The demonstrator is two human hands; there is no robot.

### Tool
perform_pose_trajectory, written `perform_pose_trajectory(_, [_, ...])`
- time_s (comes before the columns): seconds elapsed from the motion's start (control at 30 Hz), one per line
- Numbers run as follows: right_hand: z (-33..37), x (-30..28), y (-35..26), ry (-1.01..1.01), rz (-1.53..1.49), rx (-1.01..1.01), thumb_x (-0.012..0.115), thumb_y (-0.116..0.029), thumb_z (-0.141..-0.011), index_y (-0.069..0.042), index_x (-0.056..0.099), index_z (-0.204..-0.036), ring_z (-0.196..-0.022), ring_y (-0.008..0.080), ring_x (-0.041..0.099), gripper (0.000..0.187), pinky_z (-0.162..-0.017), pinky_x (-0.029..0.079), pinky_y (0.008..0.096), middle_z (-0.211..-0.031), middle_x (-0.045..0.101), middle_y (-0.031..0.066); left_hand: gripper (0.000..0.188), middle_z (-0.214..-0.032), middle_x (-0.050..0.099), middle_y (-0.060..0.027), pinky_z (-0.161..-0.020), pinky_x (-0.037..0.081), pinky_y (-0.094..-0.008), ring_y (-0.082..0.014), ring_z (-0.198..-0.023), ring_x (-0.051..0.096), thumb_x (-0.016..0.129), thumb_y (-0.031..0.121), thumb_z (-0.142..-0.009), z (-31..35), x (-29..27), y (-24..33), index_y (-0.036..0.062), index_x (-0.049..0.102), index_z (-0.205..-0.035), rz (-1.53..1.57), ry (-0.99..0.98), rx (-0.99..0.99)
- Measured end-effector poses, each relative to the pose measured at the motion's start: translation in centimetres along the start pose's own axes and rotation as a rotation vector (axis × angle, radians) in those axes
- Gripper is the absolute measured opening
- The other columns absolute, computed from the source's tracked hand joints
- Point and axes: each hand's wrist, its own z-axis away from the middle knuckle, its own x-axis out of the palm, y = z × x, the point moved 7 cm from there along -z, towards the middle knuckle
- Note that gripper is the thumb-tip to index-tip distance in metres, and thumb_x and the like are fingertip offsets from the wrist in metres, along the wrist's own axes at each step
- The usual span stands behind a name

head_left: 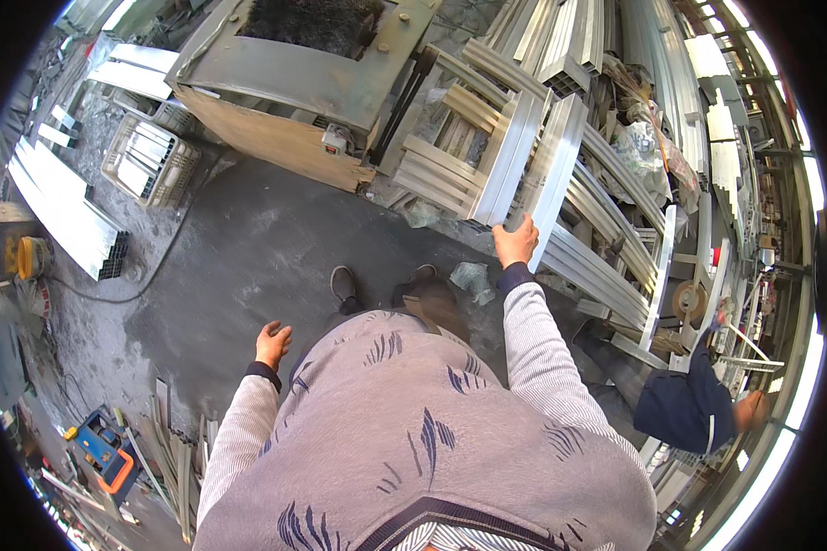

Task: The person picks up long aluminum profiles from the floor, carries them to a bench-mounted finishing machine, and repeatedly passes each profile through the machine to smooth or deburr the edges. The person handles the profiles one at a time, repositioning them as needed, and places finished pieces into a nearby basket.

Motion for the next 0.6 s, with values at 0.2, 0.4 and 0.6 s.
perform_pose_trajectory(0.2, [-1.9,1.1,-4.1,0.001,0.026,0.052,0.080,-0.033,-0.071,-0.008,0.042,-0.154,-0.138,0.0468,0.045,0.095,-0.115,0.042,0.0532,-0.146,0.048,0.0281,0.062,-0.122,0.070,-0.0096,-0.069,0.054,-0.0305,-0.0174,-0.091,0.069,0.079,0.026,-0.093,-1.5,-6.7,-0.1,0.0073,0.055,-0.147,0.011,0.110,0.004])
perform_pose_trajectory(0.4, [-6.0,3.6,-4.4,-0.024,0.074,0.218,0.084,-0.039,-0.069,-0.011,0.030,-0.160,-0.138,0.0477,0.045,0.109,-0.114,0.043,0.0548,-0.151,0.043,0.0281,0.061,-0.113,0.072,-0.0071,-0.061,0.051,-0.0294,-0.0161,-0.082,0.067,0.080,0.025,-0.092,-1.3,-10.0,-1.7,0.0073,0.055,-0.145,0.055,0.170,-0.032])
perform_pose_trajectory(0.6, [-10.0,7.8,-2.5,-0.018,0.112,0.251,0.088,-0.044,-0.067,0.002,0.041,-0.143,-0.132,0.0470,0.055,0.101,-0.113,0.045,0.0510,-0.137,0.059,0.0293,0.061,-0.125,0.070,-0.0178,-0.087,0.060,-0.0313,-0.0214,-0.103,0.072,0.084,0.026,-0.091,1.3,-9.5,2.9,-0.0038,0.060,-0.138,-0.162,0.193,0.146])
